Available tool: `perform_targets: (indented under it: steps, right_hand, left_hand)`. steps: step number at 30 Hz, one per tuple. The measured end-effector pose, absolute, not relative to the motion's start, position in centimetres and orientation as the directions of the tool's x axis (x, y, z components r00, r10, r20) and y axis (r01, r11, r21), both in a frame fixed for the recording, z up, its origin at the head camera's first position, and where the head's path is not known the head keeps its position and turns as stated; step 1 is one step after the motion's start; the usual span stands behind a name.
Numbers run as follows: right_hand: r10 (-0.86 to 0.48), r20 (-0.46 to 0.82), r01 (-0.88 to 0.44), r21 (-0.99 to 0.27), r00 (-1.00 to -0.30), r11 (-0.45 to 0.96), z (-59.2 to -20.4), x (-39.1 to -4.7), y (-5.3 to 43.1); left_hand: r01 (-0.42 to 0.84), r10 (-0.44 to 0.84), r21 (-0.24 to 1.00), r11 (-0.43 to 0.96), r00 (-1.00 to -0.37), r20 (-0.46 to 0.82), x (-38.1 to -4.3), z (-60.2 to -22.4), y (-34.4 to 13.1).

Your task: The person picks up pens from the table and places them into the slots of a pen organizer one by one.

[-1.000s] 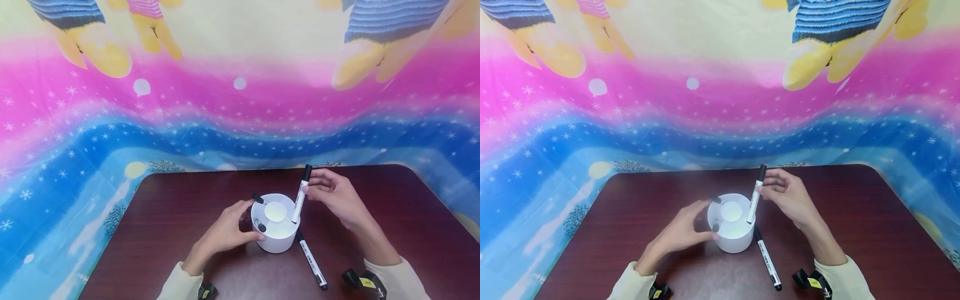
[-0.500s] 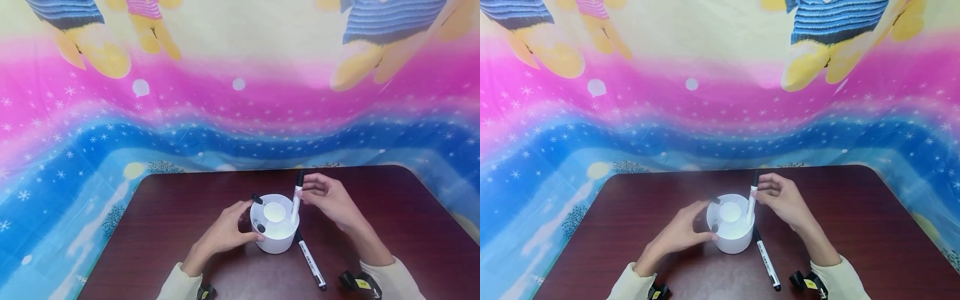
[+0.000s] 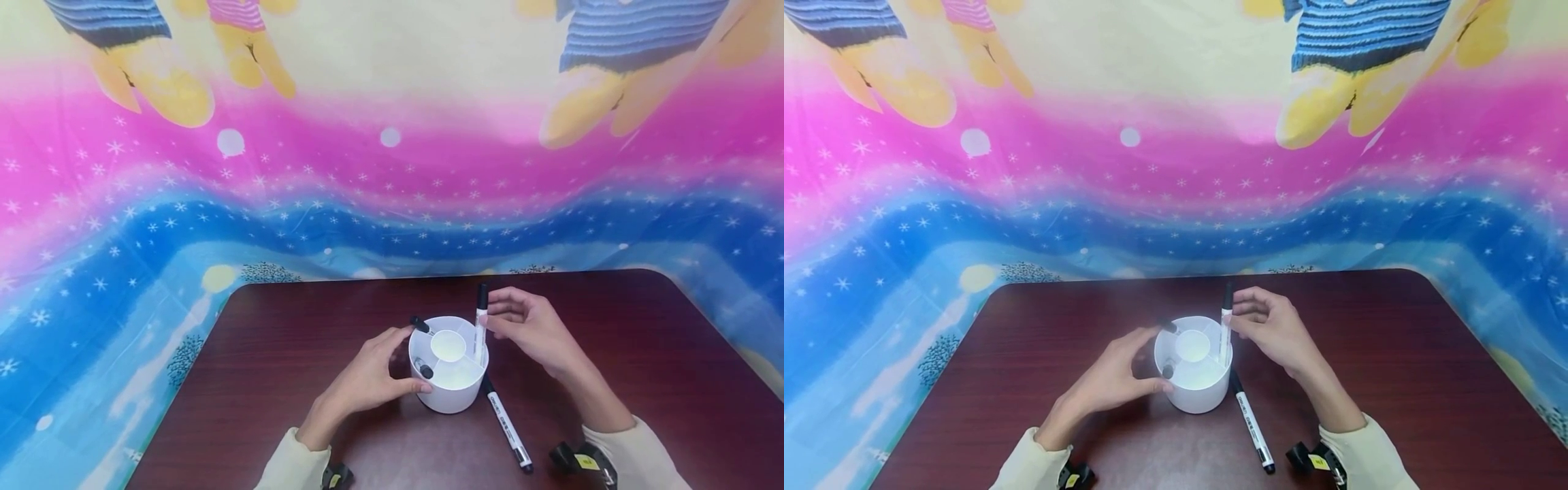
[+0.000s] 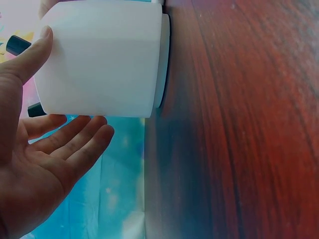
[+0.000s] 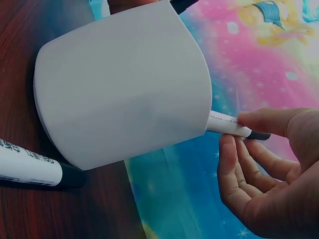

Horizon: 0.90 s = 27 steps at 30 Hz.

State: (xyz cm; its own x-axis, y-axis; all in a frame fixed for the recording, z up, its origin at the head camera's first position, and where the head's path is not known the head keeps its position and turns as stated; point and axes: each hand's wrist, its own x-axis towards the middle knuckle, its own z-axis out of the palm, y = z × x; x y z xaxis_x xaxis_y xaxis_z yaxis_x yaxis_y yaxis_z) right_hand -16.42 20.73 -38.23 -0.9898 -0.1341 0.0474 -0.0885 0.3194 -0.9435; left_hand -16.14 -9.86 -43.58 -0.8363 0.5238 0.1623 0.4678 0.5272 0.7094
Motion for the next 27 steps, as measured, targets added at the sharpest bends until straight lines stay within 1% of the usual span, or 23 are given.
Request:
perform_targets:
  steps: [13, 27]
  right_hand:
    - [-0.143, 0.064, -0.116, -0.913, -0.988, 0.392, -38.94, -16.57, 20.16]
    - [-0.155, 0.071, -0.127, -0.912, -0.985, 0.390, -38.45, -16.36, 20.48]
  left_hand:
    - [0.450, 0.516, 0.713, 0.538, -0.844, 0.143, -16.28, -43.51, -9.76]
    - [0.455, 0.515, 0.712, 0.535, -0.844, 0.152, -16.06, -43.46, -9.72]
